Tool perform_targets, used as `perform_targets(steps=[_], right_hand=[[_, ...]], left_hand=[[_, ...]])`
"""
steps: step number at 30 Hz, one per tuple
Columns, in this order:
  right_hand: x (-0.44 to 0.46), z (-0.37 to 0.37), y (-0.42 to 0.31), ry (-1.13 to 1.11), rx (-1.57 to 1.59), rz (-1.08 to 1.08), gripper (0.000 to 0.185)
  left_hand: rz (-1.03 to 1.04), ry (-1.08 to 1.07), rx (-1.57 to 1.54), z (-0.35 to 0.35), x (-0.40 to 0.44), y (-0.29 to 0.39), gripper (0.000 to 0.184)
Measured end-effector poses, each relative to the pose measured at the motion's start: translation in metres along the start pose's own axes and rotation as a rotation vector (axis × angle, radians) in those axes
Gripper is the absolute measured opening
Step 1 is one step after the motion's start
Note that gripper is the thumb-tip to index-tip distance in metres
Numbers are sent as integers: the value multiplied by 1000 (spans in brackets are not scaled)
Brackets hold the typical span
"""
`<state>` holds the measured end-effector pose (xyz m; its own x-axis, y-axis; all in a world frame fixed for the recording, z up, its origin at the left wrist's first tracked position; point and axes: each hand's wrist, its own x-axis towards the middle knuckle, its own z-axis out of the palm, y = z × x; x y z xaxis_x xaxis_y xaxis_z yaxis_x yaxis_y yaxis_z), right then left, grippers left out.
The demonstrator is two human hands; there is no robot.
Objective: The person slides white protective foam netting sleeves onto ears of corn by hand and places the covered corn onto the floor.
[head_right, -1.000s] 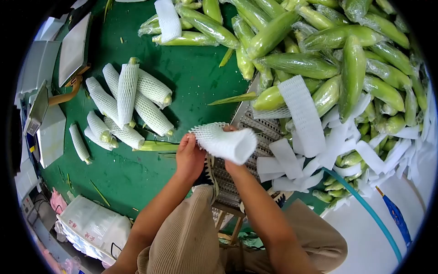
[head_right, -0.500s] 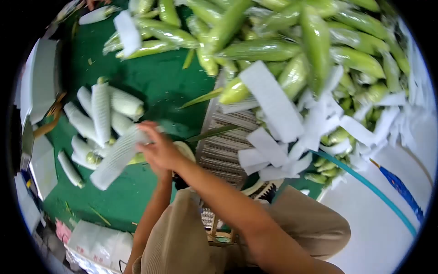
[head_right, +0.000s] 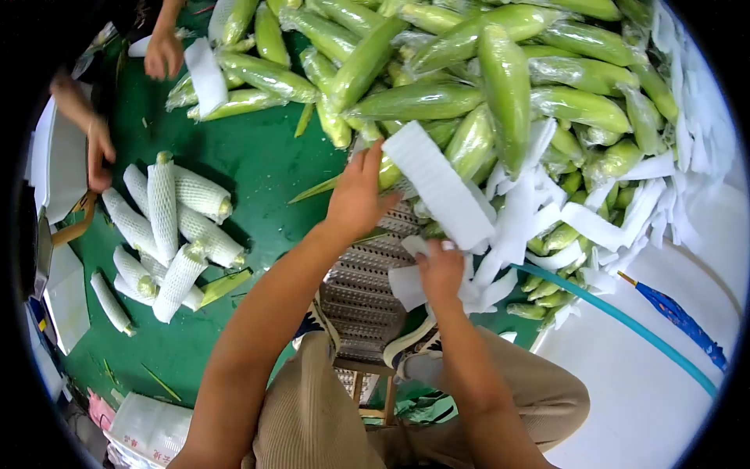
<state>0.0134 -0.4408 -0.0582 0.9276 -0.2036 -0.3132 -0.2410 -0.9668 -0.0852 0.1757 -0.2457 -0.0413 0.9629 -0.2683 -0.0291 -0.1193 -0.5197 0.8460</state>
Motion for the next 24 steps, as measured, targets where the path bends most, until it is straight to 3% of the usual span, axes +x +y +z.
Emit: perform_targets(steps=[1, 4, 6, 11, 12, 16, 19, 20, 23, 24], right_hand=[[1, 3, 1, -152, -54, -29, 45], [-11, 6, -13, -7, 224, -98, 42], [-18, 2, -29, -53, 401, -30, 43], [-26, 7, -58, -263, 637, 46, 39], [-27, 11, -63, -270, 750, 56, 40], [-36, 14, -73, -244, 1096, 147, 39], [-38, 4, -71, -287, 1113, 173, 47], [-39, 1, -69, -305, 1117, 202, 50], [-38, -7, -70, -195, 1160, 179, 54], [-34, -16, -73, -253, 1194, 160, 55]], left_hand=[[-88, 5, -56, 4, 14, 5, 80], [-23, -40, -40, -3, 21, -5, 74], [-20, -71, -33, -18, 1, -25, 71], [-404, -133, 307, -55, -64, -102, 80], [-396, -185, 506, -59, -64, -101, 86], [27, -58, 611, -45, -35, -77, 80], [78, -333, 700, -5, -11, -82, 81], [93, -227, 717, 5, -10, -83, 70], [-32, -237, 553, -27, -16, -51, 54], [-11, -88, 427, -45, -24, -37, 46]])
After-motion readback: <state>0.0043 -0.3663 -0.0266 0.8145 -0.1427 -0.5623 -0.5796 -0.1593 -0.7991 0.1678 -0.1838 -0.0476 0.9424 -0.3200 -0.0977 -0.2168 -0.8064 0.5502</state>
